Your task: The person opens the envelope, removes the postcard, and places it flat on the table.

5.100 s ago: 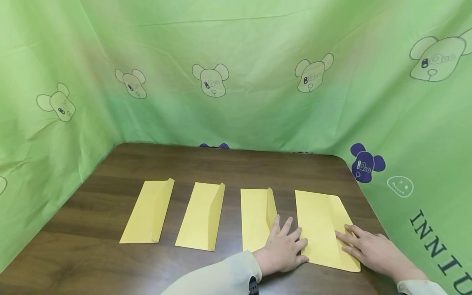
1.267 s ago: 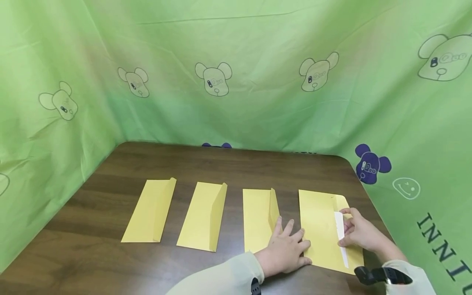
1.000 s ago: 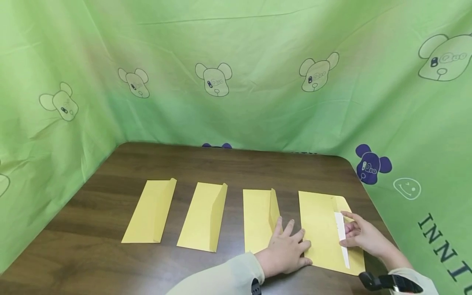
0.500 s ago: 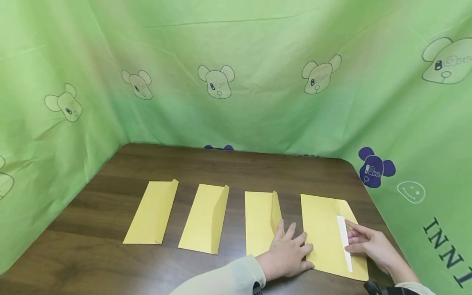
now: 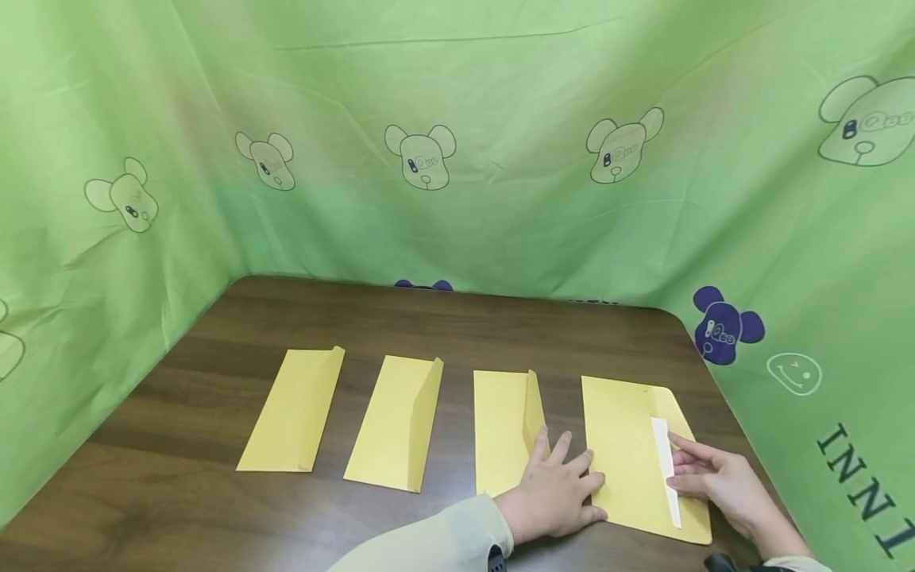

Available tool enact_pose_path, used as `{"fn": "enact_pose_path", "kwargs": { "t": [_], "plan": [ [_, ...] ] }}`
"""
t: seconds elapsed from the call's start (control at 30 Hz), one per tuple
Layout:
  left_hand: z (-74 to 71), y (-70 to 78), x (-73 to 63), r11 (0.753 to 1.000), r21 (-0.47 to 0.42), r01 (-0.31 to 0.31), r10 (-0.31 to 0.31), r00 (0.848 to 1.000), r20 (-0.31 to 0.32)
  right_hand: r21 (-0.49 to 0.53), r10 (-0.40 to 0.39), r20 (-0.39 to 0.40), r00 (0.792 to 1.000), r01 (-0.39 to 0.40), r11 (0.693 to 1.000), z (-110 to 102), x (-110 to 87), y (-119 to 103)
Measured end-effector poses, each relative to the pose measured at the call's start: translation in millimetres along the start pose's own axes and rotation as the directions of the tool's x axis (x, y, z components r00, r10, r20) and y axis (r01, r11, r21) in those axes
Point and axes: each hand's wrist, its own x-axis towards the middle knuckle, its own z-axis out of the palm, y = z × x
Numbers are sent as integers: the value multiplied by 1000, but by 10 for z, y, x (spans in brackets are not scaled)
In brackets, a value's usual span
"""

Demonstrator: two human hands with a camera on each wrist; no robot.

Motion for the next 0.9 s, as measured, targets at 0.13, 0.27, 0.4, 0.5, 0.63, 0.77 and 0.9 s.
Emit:
{"fn": "enact_pose_path", "kwargs": {
  "t": [0.13, 0.27, 0.4, 0.5, 0.63, 0.77, 0.9],
  "plan": [
    [-9, -2, -5, 1000, 5, -6, 6, 1000, -3, -1, -7, -11, 1000, 7, 1000, -43, -15, -10],
    [-14, -10, -10, 1000, 10, -3, 4, 1000, -17, 26, -8, -17, 1000, 8, 1000, -89, -31, -19],
    [-8, -25, -6, 1000, 12, 6, -6, 1000, -18, 47, 8, -27, 1000, -6, 999, -92, -19, -41],
    [-9, -30, 4, 1000, 13, 15, -15, 1000, -13, 53, 16, -57, 998, -13, 999, -97, -14, -59],
    [-12, -25, 8, 1000, 13, 13, -13, 1000, -6, 50, 44, -94, 995, -40, 998, -136, -55, -72],
    [-3, -10, 1, 1000, 19, 3, -3, 1000, 0, 13, 85, -131, 988, -84, 996, -194, -116, -54],
    [5, 6, -3, 1000, 31, 2, -2, 1000, 0, -71, 98, -184, 978, -113, 991, -263, -152, -30]
  ]
}}
